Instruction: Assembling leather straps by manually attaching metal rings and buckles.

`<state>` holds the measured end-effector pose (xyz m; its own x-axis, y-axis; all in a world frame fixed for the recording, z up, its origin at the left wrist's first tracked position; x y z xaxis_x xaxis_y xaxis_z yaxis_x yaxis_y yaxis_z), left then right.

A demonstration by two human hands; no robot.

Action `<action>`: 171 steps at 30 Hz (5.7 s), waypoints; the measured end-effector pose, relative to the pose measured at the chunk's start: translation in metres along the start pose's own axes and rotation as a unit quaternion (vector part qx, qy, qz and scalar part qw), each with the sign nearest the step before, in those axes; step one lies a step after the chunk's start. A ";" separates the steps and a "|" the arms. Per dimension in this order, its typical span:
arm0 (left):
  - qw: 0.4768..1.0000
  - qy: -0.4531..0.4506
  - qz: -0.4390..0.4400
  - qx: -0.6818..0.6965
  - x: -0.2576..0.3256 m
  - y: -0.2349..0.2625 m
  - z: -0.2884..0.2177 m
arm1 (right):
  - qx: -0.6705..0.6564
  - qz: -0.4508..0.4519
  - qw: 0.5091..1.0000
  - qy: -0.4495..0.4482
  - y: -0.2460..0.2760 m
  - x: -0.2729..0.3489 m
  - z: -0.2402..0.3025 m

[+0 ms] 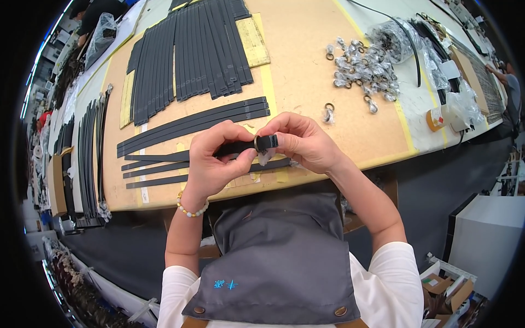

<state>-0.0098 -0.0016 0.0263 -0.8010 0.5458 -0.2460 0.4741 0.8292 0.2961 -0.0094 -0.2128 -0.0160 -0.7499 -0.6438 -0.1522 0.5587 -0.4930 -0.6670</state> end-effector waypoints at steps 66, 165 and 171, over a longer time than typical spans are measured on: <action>0.989 -0.002 0.057 -0.136 0.008 -0.007 0.001 | 0.296 -0.077 0.939 -0.157 -0.038 -0.005 0.010; 0.939 0.002 0.165 -0.303 -0.027 -0.007 0.071 | 0.339 -0.236 0.905 -0.100 0.064 0.016 0.016; 0.924 -0.029 0.141 -0.355 -0.027 -0.007 0.072 | 0.323 -0.244 0.908 -0.111 0.071 0.020 0.018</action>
<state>0.0346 -0.0131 -0.0356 -0.6515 0.7508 -0.1091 0.2854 0.3758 0.8816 0.0218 -0.2709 -0.0537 -0.9142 -0.3230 0.2445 0.3238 -0.9454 -0.0384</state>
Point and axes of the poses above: each hand's wrist, its own x-axis away from the middle knuckle, its own y-axis out of the back of the hand, z = x × y, the point moved 2 cm from there along -x, towards the middle knuckle, and after that the axes turned 12 degrees about z, right-handed, at the moved point
